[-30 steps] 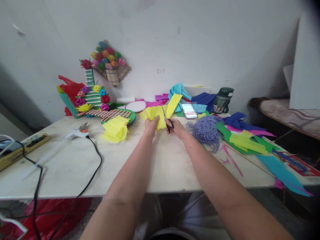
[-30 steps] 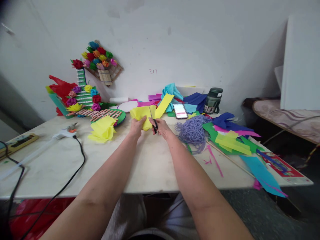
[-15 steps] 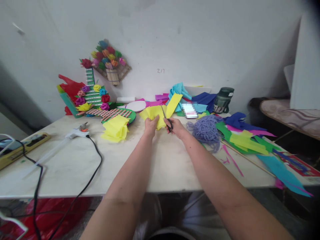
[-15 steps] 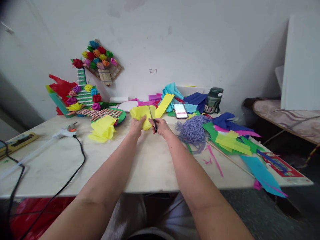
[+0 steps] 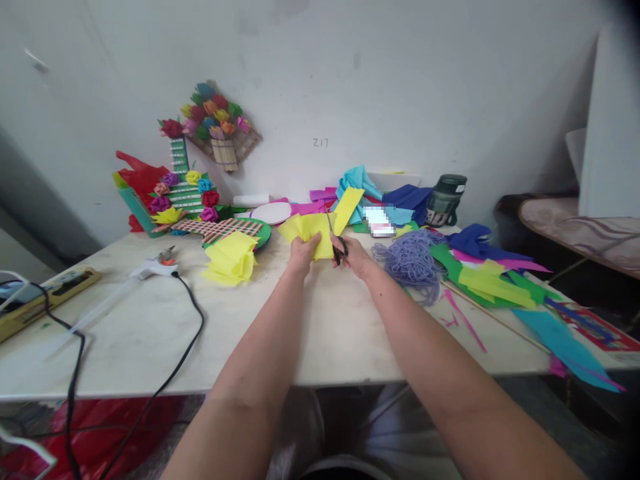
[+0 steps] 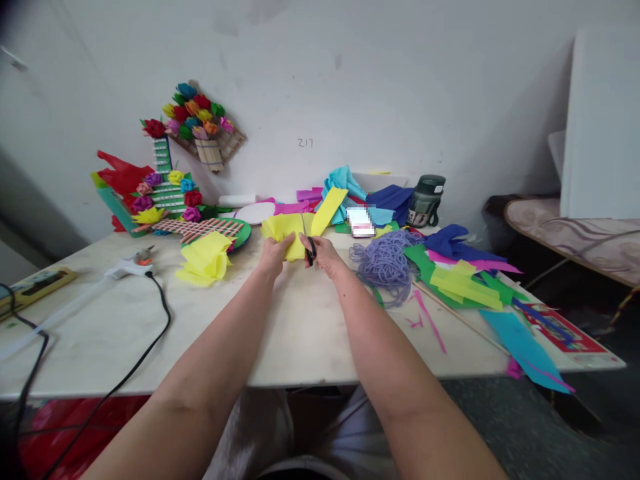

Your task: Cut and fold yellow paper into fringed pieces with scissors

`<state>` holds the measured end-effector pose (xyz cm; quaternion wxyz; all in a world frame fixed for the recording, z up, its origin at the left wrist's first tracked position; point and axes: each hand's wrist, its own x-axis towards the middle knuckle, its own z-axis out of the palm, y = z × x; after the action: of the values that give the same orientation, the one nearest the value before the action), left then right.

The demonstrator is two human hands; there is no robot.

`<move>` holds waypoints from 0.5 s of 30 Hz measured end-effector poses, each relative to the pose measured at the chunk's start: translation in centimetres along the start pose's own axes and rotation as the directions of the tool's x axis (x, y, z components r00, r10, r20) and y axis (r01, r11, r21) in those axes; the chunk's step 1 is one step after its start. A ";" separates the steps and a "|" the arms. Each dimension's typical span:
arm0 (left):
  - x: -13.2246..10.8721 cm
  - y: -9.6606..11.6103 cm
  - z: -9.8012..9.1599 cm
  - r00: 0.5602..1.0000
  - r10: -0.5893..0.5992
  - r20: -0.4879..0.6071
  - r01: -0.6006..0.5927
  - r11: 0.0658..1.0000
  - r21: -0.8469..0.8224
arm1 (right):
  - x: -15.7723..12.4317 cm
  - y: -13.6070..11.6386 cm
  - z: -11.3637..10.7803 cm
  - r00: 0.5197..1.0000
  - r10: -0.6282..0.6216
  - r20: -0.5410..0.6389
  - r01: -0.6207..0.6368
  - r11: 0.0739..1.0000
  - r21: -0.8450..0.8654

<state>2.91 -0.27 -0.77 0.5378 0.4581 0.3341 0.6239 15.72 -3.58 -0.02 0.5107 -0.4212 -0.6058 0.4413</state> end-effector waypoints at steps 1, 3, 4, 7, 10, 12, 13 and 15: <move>0.0 0.0 0.0 1.000 0.002 0.001 -0.002 1.000 0.009 | 0.0 0.0 0.0 1.000 -0.003 -0.003 0.003 1.000 0.002; 0.1 -0.1 0.0 1.000 0.006 0.003 -0.006 1.000 0.029 | 0.0 0.0 0.0 1.000 -0.010 -0.009 0.010 1.000 0.008; 0.1 -0.2 0.0 1.000 0.010 0.005 -0.010 0.999 0.033 | 0.0 0.0 0.0 1.000 -0.013 -0.010 0.013 1.000 0.010; 0.2 -0.2 0.0 0.999 0.019 0.026 -0.019 1.000 0.002 | 0.0 0.0 0.0 1.000 -0.018 -0.011 0.018 1.000 0.016; 0.2 -0.2 0.0 0.998 0.031 0.047 -0.030 0.999 -0.030 | 0.0 -0.1 0.0 1.000 -0.012 -0.023 0.013 0.999 0.030; 0.2 -0.2 0.0 0.998 0.036 0.054 -0.034 0.999 -0.032 | 0.0 -0.2 0.0 1.000 -0.018 -0.025 0.019 0.999 0.037; 0.2 -0.3 0.0 0.998 0.035 0.052 -0.033 0.999 -0.028 | 0.0 -0.2 0.0 1.000 -0.021 -0.023 0.022 0.999 0.038; 0.3 -0.4 -0.1 0.999 0.026 0.039 -0.026 1.000 -0.015 | -0.1 -0.4 0.0 0.999 -0.028 -0.020 0.029 0.999 0.040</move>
<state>2.96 0.07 -1.08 0.5394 0.4708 0.3129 0.6241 15.69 -3.74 0.33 0.5311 -0.4064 -0.5978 0.4421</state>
